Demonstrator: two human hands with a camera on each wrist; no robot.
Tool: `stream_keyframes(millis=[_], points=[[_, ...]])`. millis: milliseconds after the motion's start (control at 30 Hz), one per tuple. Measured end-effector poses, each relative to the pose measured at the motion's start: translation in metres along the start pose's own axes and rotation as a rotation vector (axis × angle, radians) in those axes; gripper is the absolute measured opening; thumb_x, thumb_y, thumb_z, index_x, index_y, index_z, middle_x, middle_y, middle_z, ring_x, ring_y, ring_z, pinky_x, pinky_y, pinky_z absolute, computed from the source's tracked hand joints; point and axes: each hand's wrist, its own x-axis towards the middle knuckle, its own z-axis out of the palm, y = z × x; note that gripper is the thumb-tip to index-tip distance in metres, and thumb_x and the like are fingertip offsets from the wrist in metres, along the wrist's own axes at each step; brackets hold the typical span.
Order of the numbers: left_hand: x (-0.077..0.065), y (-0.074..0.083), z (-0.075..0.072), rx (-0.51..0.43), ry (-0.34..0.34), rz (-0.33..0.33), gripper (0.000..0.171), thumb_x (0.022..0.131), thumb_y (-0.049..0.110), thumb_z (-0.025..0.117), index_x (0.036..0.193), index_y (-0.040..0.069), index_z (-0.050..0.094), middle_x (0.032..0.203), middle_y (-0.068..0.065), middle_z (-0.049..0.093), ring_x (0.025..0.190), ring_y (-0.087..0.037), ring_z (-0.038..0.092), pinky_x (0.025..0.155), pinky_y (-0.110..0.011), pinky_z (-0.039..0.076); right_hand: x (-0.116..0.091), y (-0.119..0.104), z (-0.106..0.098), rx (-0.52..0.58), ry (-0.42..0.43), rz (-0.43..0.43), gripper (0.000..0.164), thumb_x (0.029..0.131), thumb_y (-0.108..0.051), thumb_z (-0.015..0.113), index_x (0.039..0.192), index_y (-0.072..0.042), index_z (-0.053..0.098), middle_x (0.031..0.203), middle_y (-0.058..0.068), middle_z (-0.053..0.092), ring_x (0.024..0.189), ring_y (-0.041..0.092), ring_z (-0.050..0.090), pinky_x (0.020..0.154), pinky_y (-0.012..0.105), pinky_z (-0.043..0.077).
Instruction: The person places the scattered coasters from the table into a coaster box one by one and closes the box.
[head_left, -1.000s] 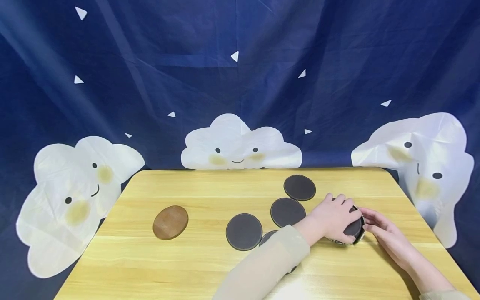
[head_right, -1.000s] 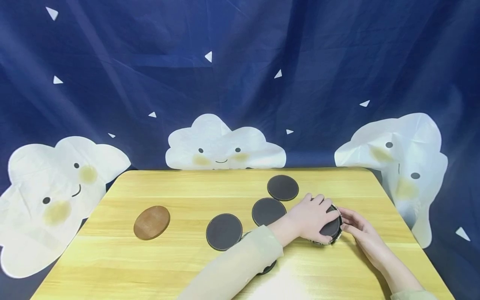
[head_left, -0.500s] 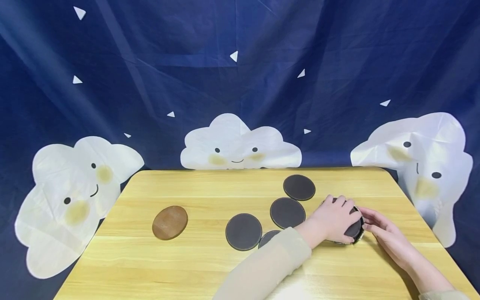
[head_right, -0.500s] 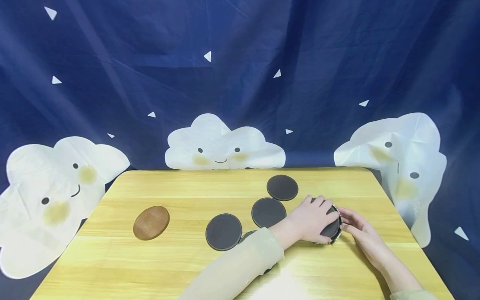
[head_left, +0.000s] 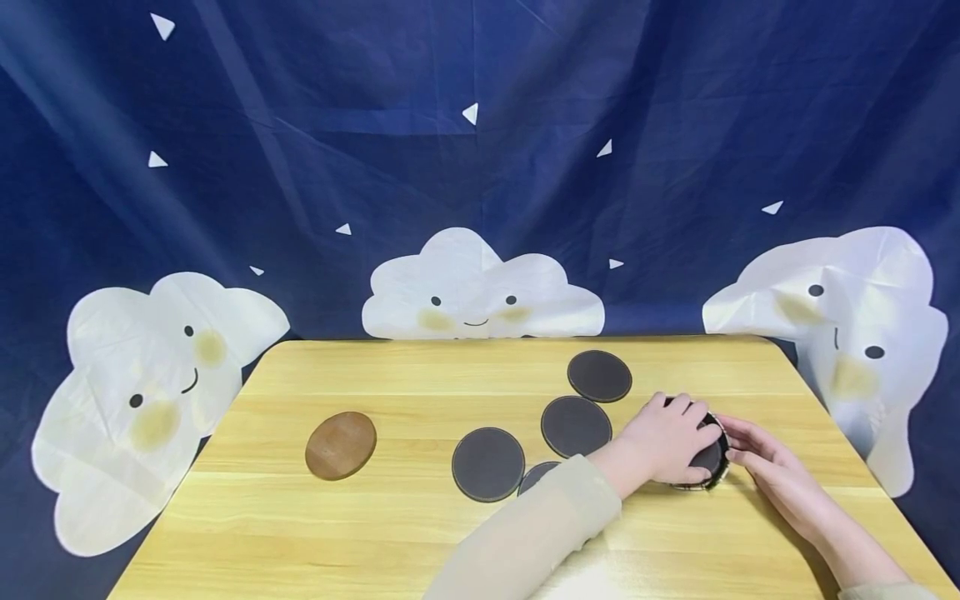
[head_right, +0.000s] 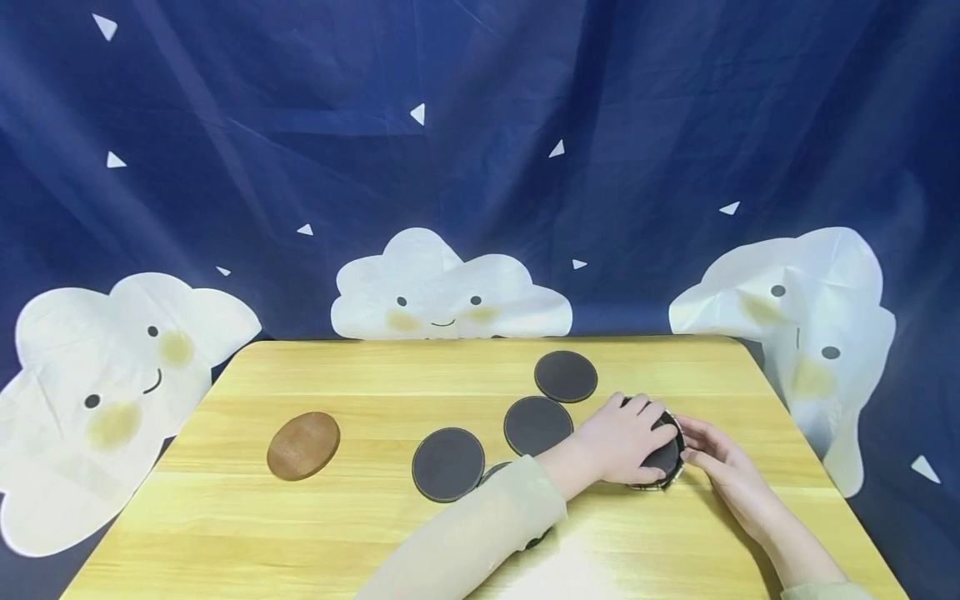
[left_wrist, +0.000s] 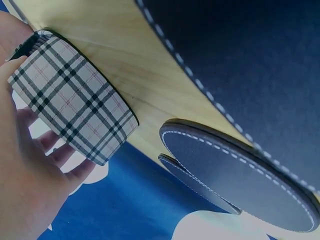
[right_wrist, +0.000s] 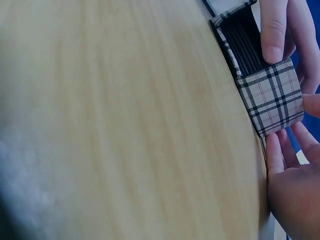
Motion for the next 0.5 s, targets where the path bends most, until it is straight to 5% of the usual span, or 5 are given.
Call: stream_keyframes(millis=[500], points=[[-0.012,-0.015,0.000,-0.007,-0.001,0.015,0.056,0.102,0.073,0.044,0.150,0.044,0.043,0.154,0.014,0.042,0.144,-0.007,0.039,0.115,-0.029,0.037,-0.001,0.001,0.001,0.014,0.004,-0.018,0.059,0.103,0.016,0.037,0.145,-0.020,0.059,0.135,-0.015,0.068,0.120,-0.003,0.063,0.099,0.008,0.044]])
